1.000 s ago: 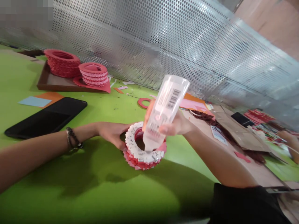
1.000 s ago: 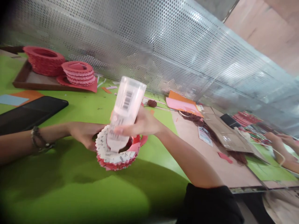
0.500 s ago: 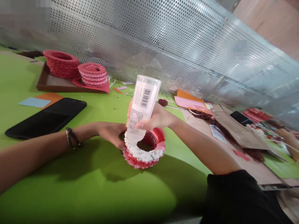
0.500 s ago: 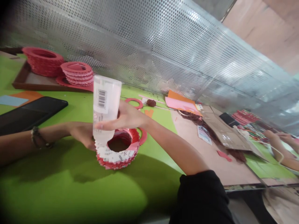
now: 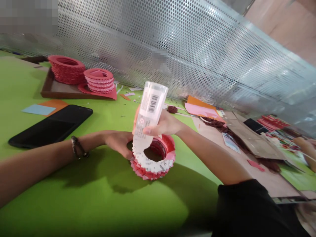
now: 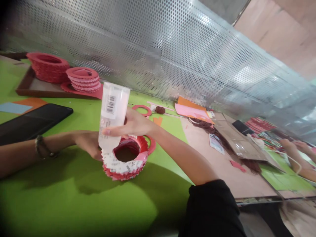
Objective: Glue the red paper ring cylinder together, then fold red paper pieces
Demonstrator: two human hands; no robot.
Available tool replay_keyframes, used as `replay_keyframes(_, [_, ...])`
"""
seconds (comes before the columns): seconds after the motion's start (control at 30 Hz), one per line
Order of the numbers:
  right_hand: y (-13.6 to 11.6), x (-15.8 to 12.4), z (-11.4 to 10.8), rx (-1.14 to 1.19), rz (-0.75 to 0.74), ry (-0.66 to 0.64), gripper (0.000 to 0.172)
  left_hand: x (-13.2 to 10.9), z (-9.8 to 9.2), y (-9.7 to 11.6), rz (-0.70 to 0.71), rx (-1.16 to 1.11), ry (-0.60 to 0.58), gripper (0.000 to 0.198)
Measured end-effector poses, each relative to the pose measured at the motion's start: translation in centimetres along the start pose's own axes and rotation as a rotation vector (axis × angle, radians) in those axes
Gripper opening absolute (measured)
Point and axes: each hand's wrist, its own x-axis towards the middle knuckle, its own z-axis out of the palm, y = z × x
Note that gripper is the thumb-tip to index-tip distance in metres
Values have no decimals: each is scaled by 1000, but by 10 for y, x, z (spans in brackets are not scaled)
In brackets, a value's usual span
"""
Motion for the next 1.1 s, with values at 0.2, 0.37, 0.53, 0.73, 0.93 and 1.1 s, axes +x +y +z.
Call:
replay_keyframes(0.2, [5, 9, -8, 67, 108, 113, 26, 0, 2, 7, -19, -38, 16, 41])
replay_keyframes(0.37, [5, -2, -15, -7, 175, 290, 25, 2, 5, 12, 52, -130, 39, 57])
replay_keyframes(0.53, [4, -20, -14, -14, 236, 458, 26, 3, 13, 11, 72, -232, 63, 67])
replay_keyframes(0.73, [-7, -39, -14, -28, 268, 612, 27, 6, 22, 7, 102, -172, 147, 80])
replay_keyframes(0.93, [-18, -41, -2, 26, 272, 702, 29, 9, 36, 5, 43, 72, 324, 81])
replay_keyframes(1.1, [-15, -44, 4, -27, 325, 701, 28, 11, 50, 8, -47, 218, 454, 83])
